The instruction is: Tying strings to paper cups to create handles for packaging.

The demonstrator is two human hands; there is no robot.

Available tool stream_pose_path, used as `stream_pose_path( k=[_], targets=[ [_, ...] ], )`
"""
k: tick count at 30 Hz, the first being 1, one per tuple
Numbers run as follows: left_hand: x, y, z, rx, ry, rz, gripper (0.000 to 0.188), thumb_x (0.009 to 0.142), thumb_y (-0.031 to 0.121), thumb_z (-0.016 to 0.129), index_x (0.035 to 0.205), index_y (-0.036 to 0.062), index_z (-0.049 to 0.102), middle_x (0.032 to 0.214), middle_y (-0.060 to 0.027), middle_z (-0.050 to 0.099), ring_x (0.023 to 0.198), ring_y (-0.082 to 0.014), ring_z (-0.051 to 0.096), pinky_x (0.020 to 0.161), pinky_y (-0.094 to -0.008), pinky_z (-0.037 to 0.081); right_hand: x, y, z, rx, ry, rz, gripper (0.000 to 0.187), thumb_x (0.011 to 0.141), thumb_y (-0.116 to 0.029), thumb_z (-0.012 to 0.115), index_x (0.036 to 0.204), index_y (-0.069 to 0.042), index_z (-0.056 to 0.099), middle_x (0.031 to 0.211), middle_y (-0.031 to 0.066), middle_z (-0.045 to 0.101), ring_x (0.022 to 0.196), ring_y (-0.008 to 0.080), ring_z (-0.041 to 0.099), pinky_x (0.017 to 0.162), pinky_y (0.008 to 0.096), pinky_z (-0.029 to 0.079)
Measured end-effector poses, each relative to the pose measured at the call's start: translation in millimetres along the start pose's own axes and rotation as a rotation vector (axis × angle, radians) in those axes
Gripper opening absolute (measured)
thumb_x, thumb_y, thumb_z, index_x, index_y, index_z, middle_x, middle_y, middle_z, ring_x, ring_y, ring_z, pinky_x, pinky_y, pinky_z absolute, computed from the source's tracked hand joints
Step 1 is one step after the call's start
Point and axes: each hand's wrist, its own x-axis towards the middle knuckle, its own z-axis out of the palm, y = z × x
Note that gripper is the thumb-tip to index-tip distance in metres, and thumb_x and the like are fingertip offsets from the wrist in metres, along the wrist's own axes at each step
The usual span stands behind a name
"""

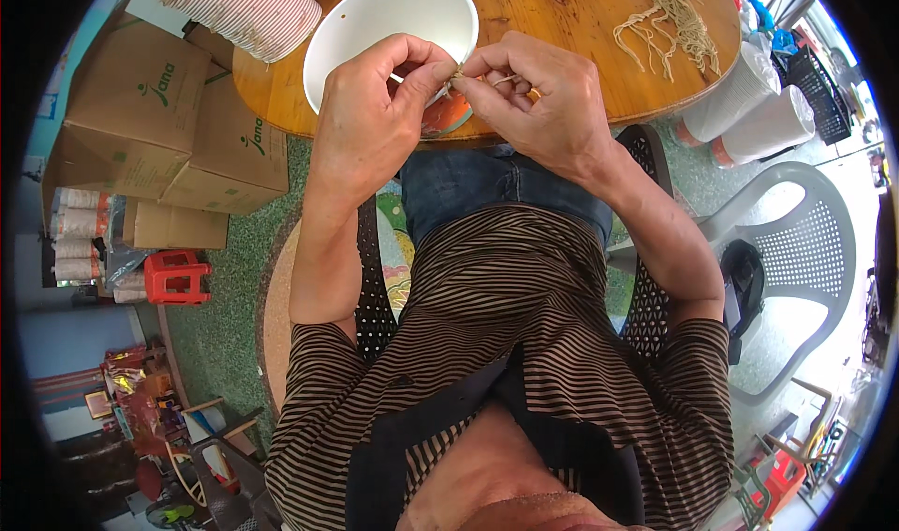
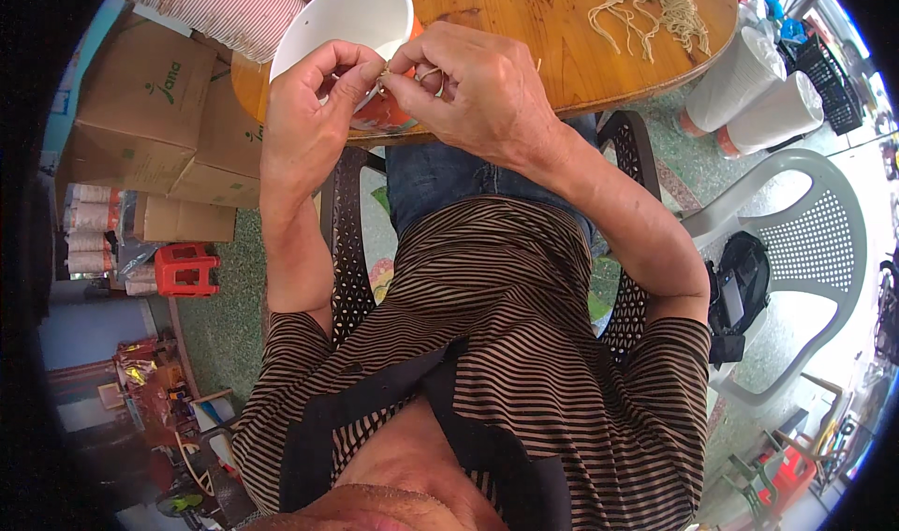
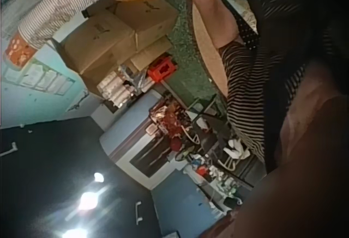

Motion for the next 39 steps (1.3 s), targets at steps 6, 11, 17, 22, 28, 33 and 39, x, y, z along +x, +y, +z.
stream_pose_path(
  k=[6,11,17,22,28,33,39],
  targets=[
    [-0.3,0.2,0.6,0.026,0.004,0.042,0.014,0.100,0.010,0.069,0.099,-0.0040,0.071,0.084,-0.0099,0.075,0.075,-0.0141,0.072,0.069,-0.0285,0.058,0.1,1.5,-1.0,-0.037,-0.001,-0.086,0.015,0.083,-0.009,0.081,0.092,-0.005,0.070,0.076,0.0059,0.067,0.062,0.0170,0.067,0.054,0.0304,0.052],
    [-1.3,4.2,2.7,0.034,0.002,0.024,0.013,0.099,0.009,0.069,0.098,-0.0040,0.071,0.083,-0.0099,0.075,0.072,-0.0147,0.073,0.066,-0.0286,0.058,1.0,3.4,-1.2,-0.076,0.009,-0.138,0.013,0.082,-0.007,0.079,0.092,-0.005,0.070,0.076,0.0068,0.068,0.062,0.0193,0.069,0.052,0.0314,0.053],
    [-1.0,3.2,0.4,0.050,-0.012,0.045,0.013,0.099,0.008,0.069,0.097,-0.0041,0.071,0.083,-0.0087,0.075,0.073,-0.0138,0.073,0.066,-0.0283,0.058,2.4,1.1,-2.3,-0.055,0.000,-0.124,0.009,0.082,-0.004,0.076,0.090,-0.005,0.072,0.077,0.0080,0.069,0.062,0.0206,0.068,0.053,0.0314,0.053],
    [-0.8,-1.3,-3.2,-0.043,-0.023,0.005,0.015,0.099,0.010,0.070,0.099,-0.0043,0.072,0.084,-0.0070,0.075,0.075,-0.0109,0.070,0.068,-0.0269,0.057,1.5,3.0,-1.7,0.022,0.009,-0.049,0.007,0.084,-0.004,0.074,0.091,-0.004,0.074,0.077,0.0081,0.070,0.060,0.0170,0.065,0.055,0.0297,0.052],
    [-0.8,-7.6,-6.5,-0.036,-0.009,-0.001,0.015,0.101,0.010,0.069,0.100,-0.0045,0.071,0.085,-0.0046,0.073,0.078,-0.0083,0.066,0.072,-0.0254,0.055,-0.6,6.8,0.0,0.188,-0.003,0.123,0.006,0.087,-0.006,0.075,0.092,-0.002,0.074,0.073,0.0013,0.066,0.060,0.0054,0.055,0.055,0.0238,0.047],
    [0.8,-18.8,-3.0,-0.089,-0.039,-0.053,0.015,0.103,0.010,0.065,0.100,-0.0051,0.068,0.082,-0.0029,0.068,0.076,-0.0085,0.061,0.070,-0.0259,0.052,-1.3,8.2,1.4,0.213,-0.016,0.162,0.008,0.087,-0.009,0.075,0.090,-0.001,0.072,0.071,0.0007,0.064,0.060,0.0045,0.053,0.055,0.0237,0.046],
    [1.3,-15.0,-5.0,-0.110,-0.035,-0.029,0.016,0.106,0.011,0.061,0.100,-0.0040,0.066,0.081,-0.0030,0.067,0.074,-0.0086,0.059,0.069,-0.0249,0.050,-2.3,10.0,0.0,0.177,-0.077,0.213,0.008,0.088,-0.010,0.074,0.090,-0.002,0.072,0.063,0.0012,0.056,0.057,0.0053,0.049,0.053,0.0255,0.043]
  ],
)
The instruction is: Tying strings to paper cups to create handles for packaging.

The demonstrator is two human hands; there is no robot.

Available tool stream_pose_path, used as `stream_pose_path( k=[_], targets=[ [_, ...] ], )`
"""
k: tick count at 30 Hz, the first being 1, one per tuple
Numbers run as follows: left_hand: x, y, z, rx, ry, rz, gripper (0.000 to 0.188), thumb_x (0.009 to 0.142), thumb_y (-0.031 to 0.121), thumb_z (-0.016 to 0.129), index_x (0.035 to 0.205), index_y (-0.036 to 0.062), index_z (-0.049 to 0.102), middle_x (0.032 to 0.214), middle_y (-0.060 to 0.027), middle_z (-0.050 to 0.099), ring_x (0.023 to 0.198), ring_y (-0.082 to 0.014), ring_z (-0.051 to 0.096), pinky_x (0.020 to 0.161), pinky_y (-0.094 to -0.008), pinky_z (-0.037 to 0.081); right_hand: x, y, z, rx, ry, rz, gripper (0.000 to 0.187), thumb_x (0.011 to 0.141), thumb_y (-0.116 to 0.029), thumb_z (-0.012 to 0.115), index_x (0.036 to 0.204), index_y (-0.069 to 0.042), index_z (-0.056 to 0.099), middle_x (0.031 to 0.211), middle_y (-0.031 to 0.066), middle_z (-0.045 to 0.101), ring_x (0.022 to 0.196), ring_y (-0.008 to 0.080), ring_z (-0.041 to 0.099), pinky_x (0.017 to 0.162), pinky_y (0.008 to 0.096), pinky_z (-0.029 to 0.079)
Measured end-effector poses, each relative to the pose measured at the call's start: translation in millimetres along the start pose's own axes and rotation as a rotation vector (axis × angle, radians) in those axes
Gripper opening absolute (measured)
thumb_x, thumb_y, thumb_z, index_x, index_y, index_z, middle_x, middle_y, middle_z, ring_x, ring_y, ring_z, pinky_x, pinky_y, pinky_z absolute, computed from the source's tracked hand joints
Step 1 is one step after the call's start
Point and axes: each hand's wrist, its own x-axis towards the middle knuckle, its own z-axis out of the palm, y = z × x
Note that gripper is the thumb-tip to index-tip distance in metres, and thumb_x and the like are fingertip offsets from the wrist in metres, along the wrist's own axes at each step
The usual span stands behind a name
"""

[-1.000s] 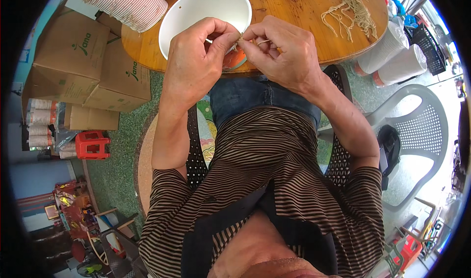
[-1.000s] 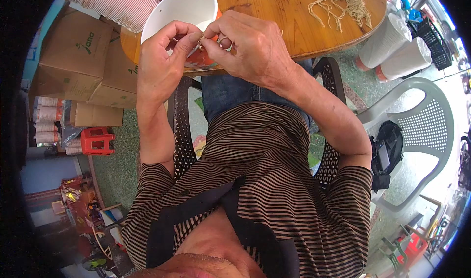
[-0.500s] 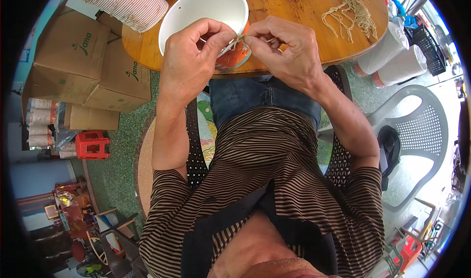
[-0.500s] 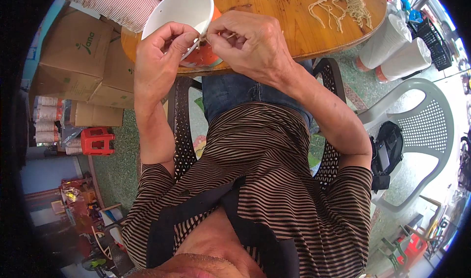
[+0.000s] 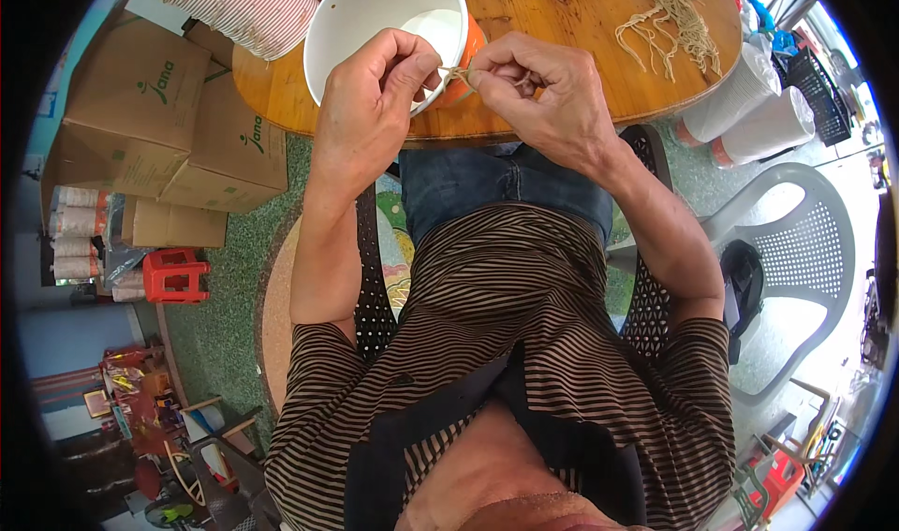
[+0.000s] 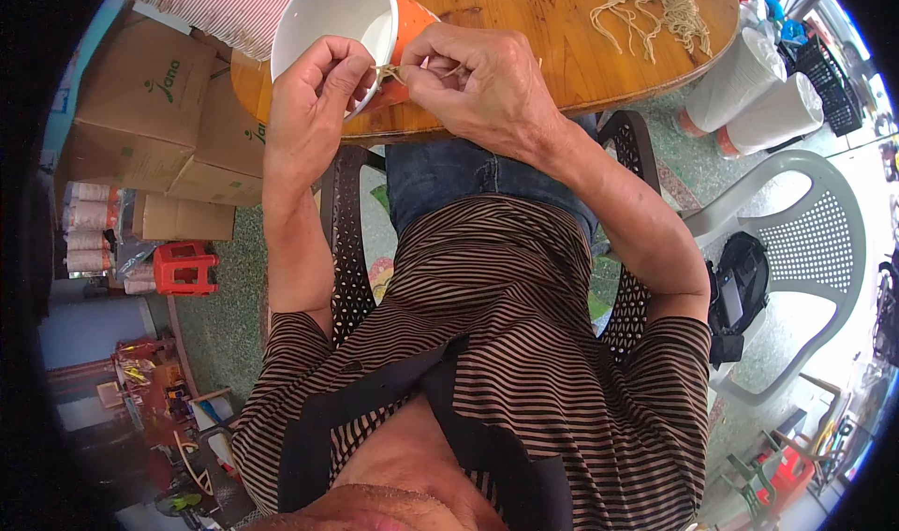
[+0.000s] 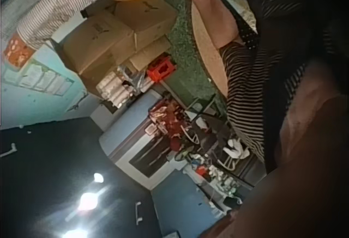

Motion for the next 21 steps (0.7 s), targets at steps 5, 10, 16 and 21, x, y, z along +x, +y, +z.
stream_pose_path(
  k=[5,10,16,21],
  targets=[
    [-0.1,3.5,-0.7,-0.019,0.020,0.075,0.016,0.107,0.009,0.057,0.099,-0.0023,0.063,0.080,-0.0026,0.066,0.072,-0.0084,0.056,0.067,-0.0242,0.049,-0.8,-6.2,-2.7,-0.028,-0.021,0.009,0.006,0.090,-0.008,0.073,0.092,-0.003,0.072,0.063,-0.0032,0.046,0.057,0.0038,0.040,0.052,0.0242,0.036],
    [0.3,5.8,-1.3,-0.033,0.042,0.085,0.017,0.108,0.008,0.054,0.097,-0.0014,0.062,0.079,-0.0024,0.066,0.070,-0.0081,0.054,0.066,-0.0244,0.048,0.7,-10.1,-7.8,-0.075,-0.020,0.027,0.005,0.091,-0.008,0.073,0.093,-0.003,0.072,0.063,-0.0080,0.036,0.059,0.0019,0.032,0.053,0.0221,0.031],
    [0.7,2.3,-3.3,-0.023,-0.002,0.095,0.018,0.109,0.008,0.052,0.096,-0.0007,0.061,0.076,-0.0009,0.062,0.069,-0.0074,0.052,0.065,-0.0242,0.047,3.7,-9.0,-16.0,-0.142,-0.011,0.069,0.008,0.092,-0.011,0.073,0.095,-0.003,0.072,0.063,-0.0080,0.039,0.060,0.0018,0.034,0.053,0.0227,0.031],
    [1.6,-0.7,-0.3,0.030,0.013,0.139,0.012,0.104,0.010,0.063,0.099,-0.0009,0.063,0.075,-0.0009,0.061,0.068,-0.0070,0.053,0.062,-0.0241,0.045,5.5,-6.7,-20.7,-0.103,0.009,0.108,0.008,0.093,-0.011,0.072,0.095,-0.003,0.072,0.066,-0.0092,0.046,0.062,0.0008,0.036,0.055,0.0217,0.033]
  ],
)
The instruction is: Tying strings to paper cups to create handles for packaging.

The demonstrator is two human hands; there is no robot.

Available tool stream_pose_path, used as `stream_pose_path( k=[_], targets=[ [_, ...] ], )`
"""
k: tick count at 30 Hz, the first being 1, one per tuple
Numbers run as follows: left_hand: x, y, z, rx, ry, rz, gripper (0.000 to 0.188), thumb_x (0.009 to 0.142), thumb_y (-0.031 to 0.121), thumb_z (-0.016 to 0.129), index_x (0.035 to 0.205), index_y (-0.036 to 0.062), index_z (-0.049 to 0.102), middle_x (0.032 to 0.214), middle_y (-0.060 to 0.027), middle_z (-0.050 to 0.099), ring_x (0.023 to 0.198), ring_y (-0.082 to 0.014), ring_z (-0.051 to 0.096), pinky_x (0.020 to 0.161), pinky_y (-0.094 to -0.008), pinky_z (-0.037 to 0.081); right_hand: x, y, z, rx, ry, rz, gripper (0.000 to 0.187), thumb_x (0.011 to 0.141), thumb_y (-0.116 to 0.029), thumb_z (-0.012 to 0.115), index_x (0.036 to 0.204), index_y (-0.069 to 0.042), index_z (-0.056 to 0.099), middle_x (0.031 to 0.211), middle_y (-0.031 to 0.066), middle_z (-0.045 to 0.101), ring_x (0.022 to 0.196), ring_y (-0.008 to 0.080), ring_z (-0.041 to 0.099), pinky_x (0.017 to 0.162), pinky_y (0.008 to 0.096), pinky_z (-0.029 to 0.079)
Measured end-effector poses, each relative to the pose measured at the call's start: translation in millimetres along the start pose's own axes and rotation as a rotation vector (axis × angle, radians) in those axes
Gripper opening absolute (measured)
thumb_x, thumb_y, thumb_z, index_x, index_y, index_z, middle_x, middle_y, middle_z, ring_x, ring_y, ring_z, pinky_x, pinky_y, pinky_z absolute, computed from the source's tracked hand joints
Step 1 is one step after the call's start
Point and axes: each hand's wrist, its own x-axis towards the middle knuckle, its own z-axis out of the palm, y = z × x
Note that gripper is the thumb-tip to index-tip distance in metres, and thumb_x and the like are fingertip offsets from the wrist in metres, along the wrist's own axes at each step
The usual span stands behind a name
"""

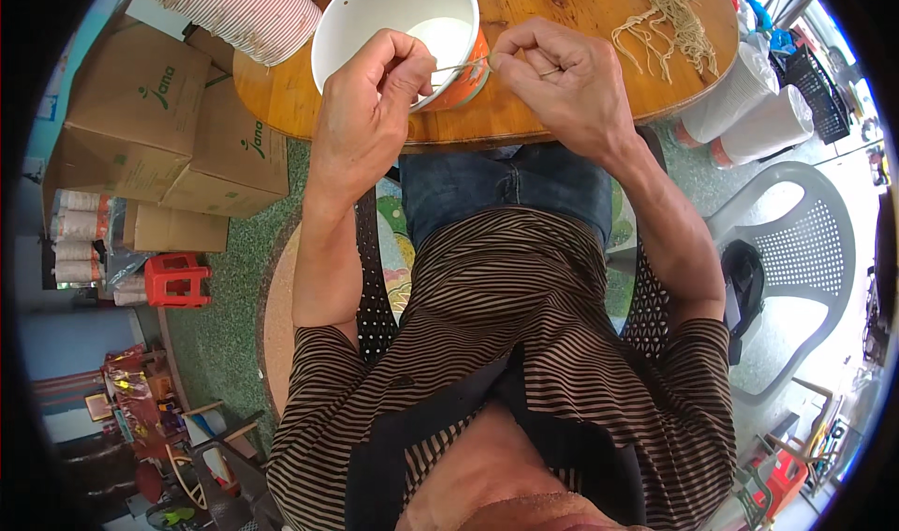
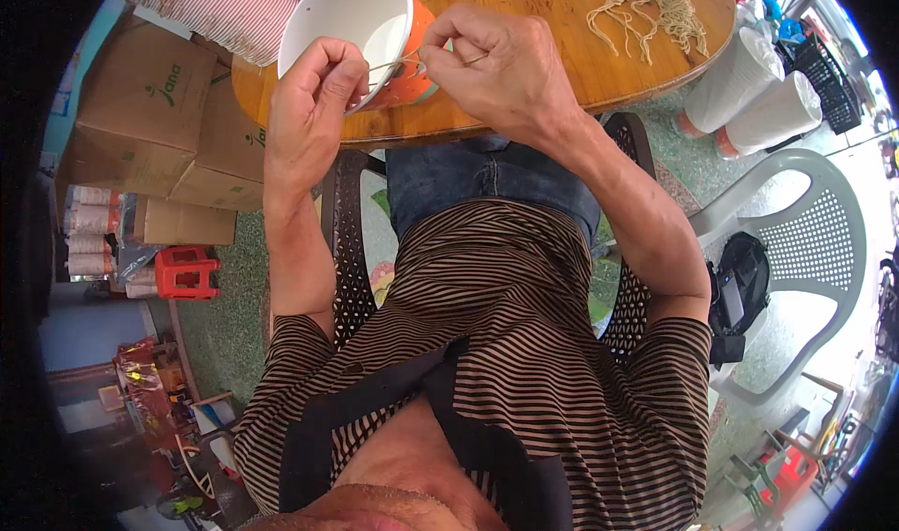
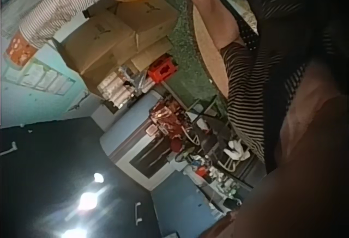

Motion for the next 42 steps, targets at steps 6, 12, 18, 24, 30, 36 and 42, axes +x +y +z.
stream_pose_path(
  k=[6,12,18,24,30,36,42],
  targets=[
    [1.2,17.4,15.7,0.264,-0.013,0.093,0.021,0.089,0.006,0.080,0.108,0.0010,0.074,0.069,-0.0004,0.062,0.059,-0.0088,0.054,0.057,-0.0240,0.045,2.7,-7.8,-10.0,0.164,-0.101,0.076,0.011,0.096,-0.012,0.070,0.095,-0.001,0.071,0.071,-0.0094,0.055,0.064,-0.0009,0.042,0.058,0.0199,0.035],
    [7.3,4.3,24.8,0.104,0.108,0.195,0.012,0.084,0.006,0.083,0.096,0.0035,0.079,0.074,-0.0050,0.072,0.056,-0.0110,0.061,0.054,-0.0266,0.048,5.1,-9.3,-12.1,0.178,-0.068,0.000,0.018,0.096,-0.018,0.071,0.099,0.000,0.073,0.063,-0.0048,0.050,0.059,0.0038,0.042,0.053,0.0262,0.036],
    [7.6,13.7,20.0,0.249,0.101,0.224,0.008,0.082,0.005,0.083,0.090,0.0042,0.080,0.076,-0.0036,0.069,0.064,-0.0121,0.065,0.057,-0.0257,0.050,8.6,-11.3,-39.9,-0.044,-0.291,-0.071,0.019,0.098,-0.017,0.069,0.103,0.000,0.075,0.071,0.0027,0.064,0.066,0.0068,0.052,0.060,0.0283,0.045],
    [9.0,14.2,19.5,0.293,0.141,0.348,0.011,0.078,0.002,0.085,0.088,0.0047,0.080,0.086,-0.0031,0.068,0.071,-0.0129,0.067,0.059,-0.0263,0.053,9.7,-9.1,-49.8,-0.003,0.016,-0.215,0.018,0.099,-0.015,0.068,0.104,0.000,0.076,0.079,0.0005,0.071,0.068,0.0073,0.058,0.062,0.0262,0.048],
    [12.8,13.3,13.8,0.340,0.191,0.476,0.011,0.079,0.000,0.083,0.088,0.0038,0.079,0.085,-0.0037,0.070,0.072,-0.0143,0.069,0.062,-0.0265,0.056,8.5,-19.4,-81.0,0.138,0.084,-0.019,0.023,0.105,-0.022,0.063,0.106,-0.001,0.071,0.086,-0.0001,0.067,0.068,0.0016,0.051,0.059,0.0188,0.038],
    [19.2,6.6,18.0,0.305,0.205,0.393,0.018,0.083,-0.002,0.079,0.100,0.0029,0.076,0.089,-0.0085,0.074,0.077,-0.0183,0.074,0.068,-0.0287,0.059,7.3,-14.9,-84.7,0.292,0.032,0.008,0.022,0.104,-0.021,0.065,0.108,0.001,0.070,0.089,0.0019,0.069,0.072,0.0051,0.057,0.064,0.0225,0.046],
    [24.1,-2.5,7.5,0.192,0.231,0.200,0.029,0.085,-0.003,0.077,0.112,0.0039,0.072,0.097,-0.0105,0.076,0.084,-0.0193,0.076,0.072,-0.0294,0.060,-15.6,-6.0,-34.5,-0.215,-0.347,-0.424,0.010,0.091,-0.013,0.069,0.096,-0.006,0.074,0.088,0.0117,0.075,0.070,0.0282,0.070,0.064,0.0400,0.055]
  ],
)
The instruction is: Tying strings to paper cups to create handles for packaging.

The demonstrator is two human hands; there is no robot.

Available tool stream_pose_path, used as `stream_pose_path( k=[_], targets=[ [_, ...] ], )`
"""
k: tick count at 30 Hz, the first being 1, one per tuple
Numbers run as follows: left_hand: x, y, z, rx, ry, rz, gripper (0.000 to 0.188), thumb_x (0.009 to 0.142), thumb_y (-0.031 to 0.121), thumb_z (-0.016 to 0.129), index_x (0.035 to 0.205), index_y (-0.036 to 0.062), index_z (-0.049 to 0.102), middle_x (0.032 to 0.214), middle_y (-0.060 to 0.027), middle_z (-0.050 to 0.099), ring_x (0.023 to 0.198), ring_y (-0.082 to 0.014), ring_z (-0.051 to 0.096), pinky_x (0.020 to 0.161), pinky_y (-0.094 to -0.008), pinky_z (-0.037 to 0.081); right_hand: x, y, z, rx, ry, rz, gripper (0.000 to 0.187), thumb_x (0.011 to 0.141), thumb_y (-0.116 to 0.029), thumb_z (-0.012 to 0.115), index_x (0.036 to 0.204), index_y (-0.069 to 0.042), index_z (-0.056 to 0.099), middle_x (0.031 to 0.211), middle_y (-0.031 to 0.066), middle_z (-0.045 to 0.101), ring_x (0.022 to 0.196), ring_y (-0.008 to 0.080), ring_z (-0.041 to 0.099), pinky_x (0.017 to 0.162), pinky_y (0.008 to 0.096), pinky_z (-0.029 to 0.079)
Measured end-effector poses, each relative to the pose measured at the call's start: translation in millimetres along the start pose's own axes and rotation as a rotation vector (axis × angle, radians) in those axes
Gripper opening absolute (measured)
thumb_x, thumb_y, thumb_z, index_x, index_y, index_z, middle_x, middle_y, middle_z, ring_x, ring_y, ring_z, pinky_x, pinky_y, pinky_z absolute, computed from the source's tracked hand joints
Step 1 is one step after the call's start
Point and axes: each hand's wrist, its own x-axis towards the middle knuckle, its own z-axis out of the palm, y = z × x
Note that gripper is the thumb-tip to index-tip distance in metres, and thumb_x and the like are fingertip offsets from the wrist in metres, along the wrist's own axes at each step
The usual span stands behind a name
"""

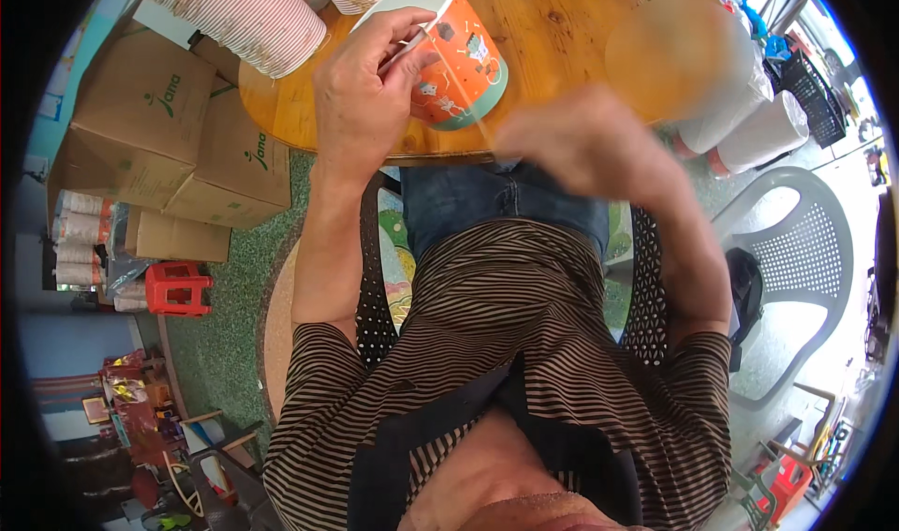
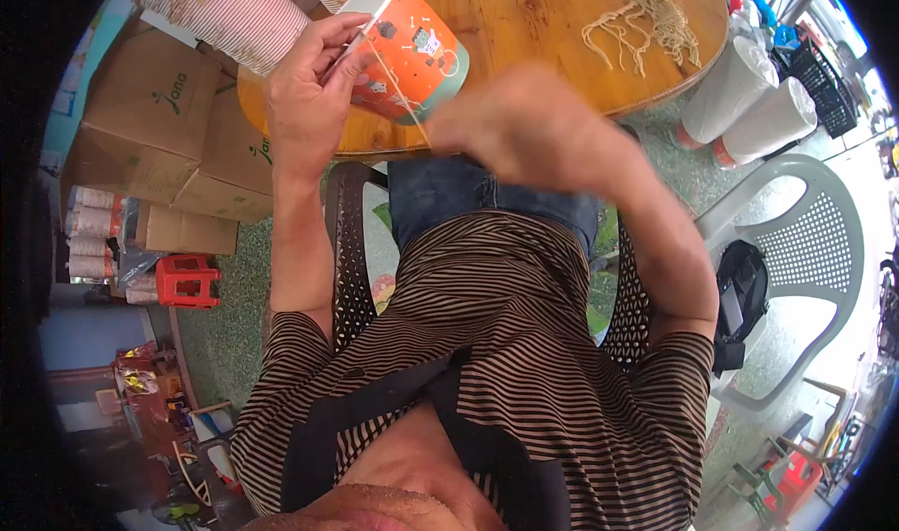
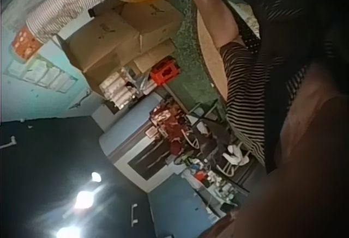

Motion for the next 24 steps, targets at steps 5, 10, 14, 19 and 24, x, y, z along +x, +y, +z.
stream_pose_path(
  k=[5,10,14,19,24],
  targets=[
    [-7.7,6.8,-1.4,-0.022,-0.201,0.110,0.029,0.083,-0.004,0.076,0.111,0.0036,0.073,0.096,-0.0104,0.074,0.080,-0.0190,0.074,0.071,-0.0302,0.058,-10.5,14.7,53.3,-0.255,-0.256,0.084,0.008,0.091,-0.015,0.066,0.092,-0.009,0.071,0.080,0.0141,0.071,0.073,0.0382,0.068,0.063,0.0489,0.053],
    [-9.8,-3.2,-5.6,-0.213,-0.195,-0.059,0.027,0.086,-0.005,0.075,0.112,0.0014,0.074,0.101,-0.0114,0.077,0.084,-0.0190,0.075,0.073,-0.0302,0.060,-16.9,28.2,66.5,-0.275,-0.199,0.147,0.009,0.091,-0.015,0.067,0.093,-0.008,0.072,0.080,0.0131,0.071,0.074,0.0376,0.069,0.063,0.0490,0.053],
    [-11.2,-1.5,-6.9,-0.066,-0.319,0.021,0.020,0.095,-0.006,0.067,0.115,-0.0037,0.073,0.102,-0.0099,0.076,0.087,-0.0144,0.075,0.071,-0.0274,0.064,-26.5,33.3,73.6,-0.137,-0.134,0.110,0.010,0.092,-0.018,0.064,0.091,-0.010,0.071,0.080,0.0131,0.072,0.077,0.0365,0.071,0.065,0.0500,0.055],
    [-13.4,-1.8,-9.7,0.066,-0.210,-0.059,0.018,0.089,0.003,0.077,0.106,-0.0009,0.075,0.093,-0.0106,0.077,0.079,-0.0157,0.074,0.069,-0.0284,0.058,-29.6,44.2,54.0,-0.065,-0.174,0.102,0.013,0.092,-0.016,0.070,0.099,-0.006,0.075,0.089,0.0149,0.074,0.077,0.0360,0.070,0.065,0.0434,0.055],
    [-18.1,-8.3,-22.0,0.189,-0.156,-0.051,0.016,0.091,0.001,0.075,0.106,-0.0011,0.076,0.094,-0.0095,0.077,0.078,-0.0148,0.073,0.070,-0.0280,0.056,-27.9,51.5,2.7,0.675,-0.117,0.583,0.027,0.104,-0.027,0.065,0.117,-0.004,0.071,0.073,0.0012,0.066,0.055,0.0063,0.059,0.050,0.0228,0.047]
  ],
)
